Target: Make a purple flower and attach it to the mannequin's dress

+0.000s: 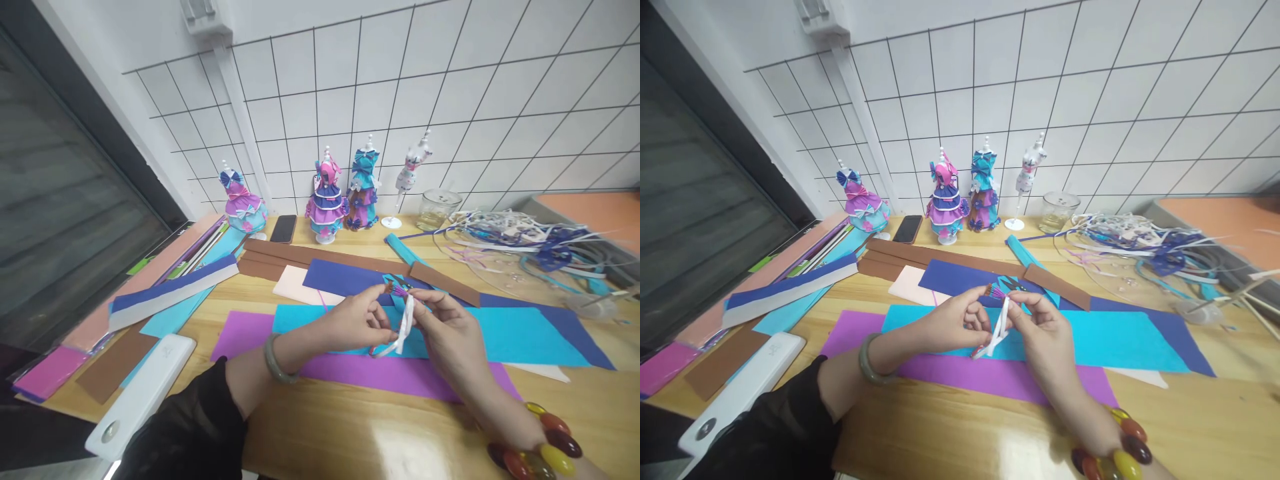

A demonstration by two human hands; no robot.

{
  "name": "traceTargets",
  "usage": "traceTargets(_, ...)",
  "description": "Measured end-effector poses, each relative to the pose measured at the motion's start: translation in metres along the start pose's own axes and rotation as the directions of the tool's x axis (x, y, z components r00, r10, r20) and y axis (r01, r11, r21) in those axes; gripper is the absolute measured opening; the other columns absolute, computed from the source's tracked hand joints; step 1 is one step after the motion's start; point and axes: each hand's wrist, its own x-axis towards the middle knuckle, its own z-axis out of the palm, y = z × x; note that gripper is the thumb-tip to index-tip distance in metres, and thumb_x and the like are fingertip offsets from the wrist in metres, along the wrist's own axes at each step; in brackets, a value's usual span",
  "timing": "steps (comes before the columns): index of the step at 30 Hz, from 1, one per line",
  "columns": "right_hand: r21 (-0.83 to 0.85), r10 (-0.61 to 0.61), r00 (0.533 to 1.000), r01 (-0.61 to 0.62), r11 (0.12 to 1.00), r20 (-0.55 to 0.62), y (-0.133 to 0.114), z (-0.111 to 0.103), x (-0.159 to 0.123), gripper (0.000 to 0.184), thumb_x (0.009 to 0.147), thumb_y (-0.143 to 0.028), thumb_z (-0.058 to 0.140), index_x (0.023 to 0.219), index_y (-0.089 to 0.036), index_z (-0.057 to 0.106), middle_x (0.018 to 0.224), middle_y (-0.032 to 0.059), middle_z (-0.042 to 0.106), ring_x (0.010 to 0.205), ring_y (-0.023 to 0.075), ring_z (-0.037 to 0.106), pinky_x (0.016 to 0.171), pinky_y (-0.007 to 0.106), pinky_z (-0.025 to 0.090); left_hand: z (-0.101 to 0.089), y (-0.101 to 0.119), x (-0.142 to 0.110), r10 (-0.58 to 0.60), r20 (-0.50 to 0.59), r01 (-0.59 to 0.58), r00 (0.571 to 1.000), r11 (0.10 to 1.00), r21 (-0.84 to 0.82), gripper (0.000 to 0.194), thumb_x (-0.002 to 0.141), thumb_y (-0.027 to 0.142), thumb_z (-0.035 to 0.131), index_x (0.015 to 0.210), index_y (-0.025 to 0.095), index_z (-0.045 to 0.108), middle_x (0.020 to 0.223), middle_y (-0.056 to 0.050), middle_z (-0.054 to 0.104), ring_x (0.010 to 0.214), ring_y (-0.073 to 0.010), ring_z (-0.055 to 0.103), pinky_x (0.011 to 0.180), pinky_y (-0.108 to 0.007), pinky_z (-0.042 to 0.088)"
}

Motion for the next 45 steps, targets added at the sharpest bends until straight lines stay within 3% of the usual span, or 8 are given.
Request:
traceTargets(6, 0.056, 0.043, 0.997, -0.047, 0.997, 0.06, -0.004, 0.002, -0.002, 0.023, 0.067, -0.033, 0.07, 0.084, -0.021, 0.06, 0.055, -0.004, 0.058, 0.04, 0.0088, 0.05, 0.042, 0.023, 0.04, -0.002, -0.006, 0.007, 0.1, -0.127, -0.086, 0.987, 0.99, 0.111, 0.056, 0.074, 0.022, 0.058, 0.126, 0.018, 0.037, 0.078, -0.002, 0.058, 0.07, -0.0107, 0.057, 0.063, -0.024, 0.046)
traceTargets(11, 0.043, 0.066, 0.991, -0.071, 0.997, 0.119, -0.006, 0.004, -0.006, 0.02, 0.069, -0.032, 0.068, 0.084, -0.022, 0.059, 0.043, -0.0071, 0.051, 0.034, 0.0091, 0.046, 0.038, 0.023, 0.038, -0.006, 0.006, 0.004, 0.309, -0.274, -0.24, 0.911, 0.936, 0.258, 0.05, 0.073, 0.027, 0.061, 0.12, 0.02, 0.046, 0.098, -0.006, 0.06, 0.088, -0.0143, 0.058, 0.073, -0.026, 0.047)
traceTargets(18, -0.056, 0.049, 0.982, -0.04, 0.998, 0.181, -0.006, 0.005, -0.008, 0.017, 0.068, -0.032, 0.069, 0.077, -0.021, 0.061, 0.075, -0.0011, 0.062, 0.033, 0.0053, 0.048, 0.033, 0.022, 0.04, -0.018, 0.014, 0.002, 0.643, -0.029, -0.429, 0.765, 0.543, 0.722, 0.02, 0.081, 0.027, 0.052, 0.095, 0.016, 0.062, 0.088, -0.006, 0.064, 0.086, -0.0147, 0.056, 0.079, -0.03, 0.042)
traceTargets(22, -0.091, 0.041, 0.977, -0.022, 0.996, 0.208, -0.006, 0.004, -0.009, 0.015, 0.069, -0.032, 0.068, 0.078, -0.021, 0.062, 0.086, 0.0002, 0.061, 0.035, 0.0052, 0.05, 0.033, 0.022, 0.041, -0.021, 0.015, 0.004, 0.663, 0.031, -0.455, 0.748, 0.477, 0.752, 0.017, 0.082, 0.024, 0.049, 0.087, 0.014, 0.062, 0.083, -0.006, 0.065, 0.08, -0.0136, 0.057, 0.077, -0.03, 0.041)
traceTargets(28, -0.116, 0.025, 0.976, 0.0, 0.993, 0.217, -0.006, 0.004, -0.009, 0.017, 0.068, -0.033, 0.069, 0.076, -0.02, 0.062, 0.089, 0.0018, 0.06, 0.036, 0.0035, 0.047, 0.033, 0.021, 0.04, -0.02, 0.019, 0.001, 0.634, 0.026, -0.46, 0.773, 0.532, 0.711, 0.014, 0.08, 0.02, 0.049, 0.082, 0.015, 0.061, 0.078, -0.005, 0.064, 0.077, -0.013, 0.056, 0.077, -0.029, 0.041)
traceTargets(36, -0.177, 0.049, 0.981, -0.015, 0.984, 0.19, -0.004, 0.002, -0.008, 0.023, 0.067, -0.037, 0.068, 0.081, -0.019, 0.062, 0.072, 0.0003, 0.061, 0.035, 0.0044, 0.042, 0.031, 0.02, 0.032, -0.02, 0.019, 0.001, 0.61, 0.024, -0.444, 0.792, 0.549, 0.708, 0.016, 0.081, 0.019, 0.046, 0.083, 0.016, 0.062, 0.079, -0.005, 0.065, 0.077, -0.0131, 0.057, 0.077, -0.029, 0.043)
traceTargets(41, -0.183, 0.137, 0.966, -0.097, 0.978, 0.221, -0.008, 0.003, -0.008, 0.038, 0.066, -0.039, 0.069, 0.098, -0.019, 0.061, 0.049, -0.0039, 0.056, 0.033, 0.0072, 0.042, 0.033, 0.021, 0.033, -0.02, 0.016, 0.002, 0.644, 0.038, -0.426, 0.764, 0.459, 0.78, 0.016, 0.081, 0.018, 0.045, 0.08, 0.015, 0.061, 0.076, -0.005, 0.065, 0.074, -0.0126, 0.057, 0.075, -0.029, 0.043)
traceTargets(45, -0.16, 0.151, 0.964, -0.117, 0.98, 0.221, -0.013, 0.005, -0.006, 0.051, 0.062, -0.036, 0.072, 0.109, -0.022, 0.057, 0.078, 0.0022, 0.067, 0.037, 0.0075, 0.047, 0.038, 0.024, 0.04, -0.024, 0.013, 0.003, 0.699, 0.042, -0.376, 0.714, 0.333, 0.864, 0.016, 0.08, 0.015, 0.044, 0.08, 0.015, 0.06, 0.076, -0.004, 0.065, 0.076, -0.0133, 0.056, 0.073, -0.028, 0.043)
